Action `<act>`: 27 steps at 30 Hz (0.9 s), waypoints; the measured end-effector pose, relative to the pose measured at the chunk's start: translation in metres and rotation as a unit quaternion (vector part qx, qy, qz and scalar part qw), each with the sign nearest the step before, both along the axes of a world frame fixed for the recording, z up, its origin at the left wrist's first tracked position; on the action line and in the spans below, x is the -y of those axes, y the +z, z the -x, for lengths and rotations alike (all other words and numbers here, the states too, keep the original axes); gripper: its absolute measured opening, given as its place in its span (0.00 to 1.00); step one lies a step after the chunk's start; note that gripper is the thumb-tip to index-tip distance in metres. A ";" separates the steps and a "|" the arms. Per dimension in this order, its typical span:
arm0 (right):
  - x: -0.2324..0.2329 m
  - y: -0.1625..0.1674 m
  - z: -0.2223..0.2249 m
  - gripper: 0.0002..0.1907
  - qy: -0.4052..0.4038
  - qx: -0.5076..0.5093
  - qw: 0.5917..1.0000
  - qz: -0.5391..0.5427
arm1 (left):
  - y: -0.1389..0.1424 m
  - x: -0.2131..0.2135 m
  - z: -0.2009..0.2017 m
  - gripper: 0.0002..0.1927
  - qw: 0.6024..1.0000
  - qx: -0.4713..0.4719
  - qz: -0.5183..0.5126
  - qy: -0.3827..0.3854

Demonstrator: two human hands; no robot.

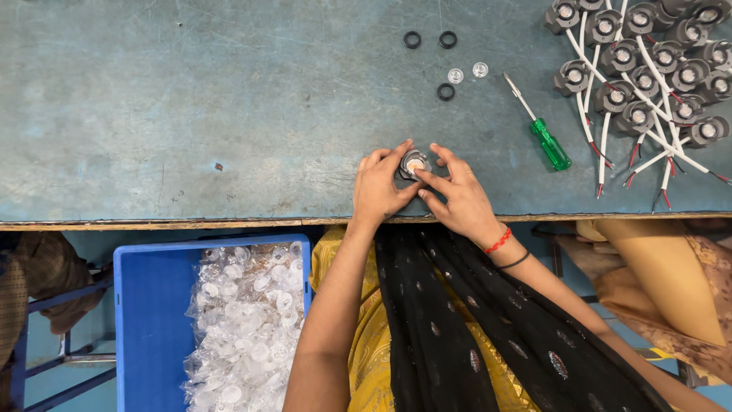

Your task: The person assembles small electronic components, likely LED modules, at a workbench. They use a screwdriver to secure parts, attach wires, and place small plastic rings and covers onto the units. The person handles multiple units one at a time, placing finished items aside.

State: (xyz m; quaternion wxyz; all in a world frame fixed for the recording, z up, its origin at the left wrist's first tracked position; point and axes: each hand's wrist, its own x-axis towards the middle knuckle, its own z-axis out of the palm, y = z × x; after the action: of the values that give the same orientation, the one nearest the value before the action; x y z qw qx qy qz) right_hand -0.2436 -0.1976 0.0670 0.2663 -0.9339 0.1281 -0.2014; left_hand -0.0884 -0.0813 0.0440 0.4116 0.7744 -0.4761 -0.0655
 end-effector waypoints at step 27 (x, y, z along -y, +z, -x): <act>0.005 -0.003 -0.004 0.28 -0.001 -0.015 1.000 0.000 | -0.001 0.001 -0.001 0.41 1.000 -0.002 -0.006 -0.002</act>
State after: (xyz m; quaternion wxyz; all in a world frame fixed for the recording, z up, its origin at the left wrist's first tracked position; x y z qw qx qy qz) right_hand -0.2400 -0.2025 0.0637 0.2639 -0.9367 0.1330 -0.1879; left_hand -0.0878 -0.0828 0.0428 0.4082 0.7757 -0.4761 -0.0704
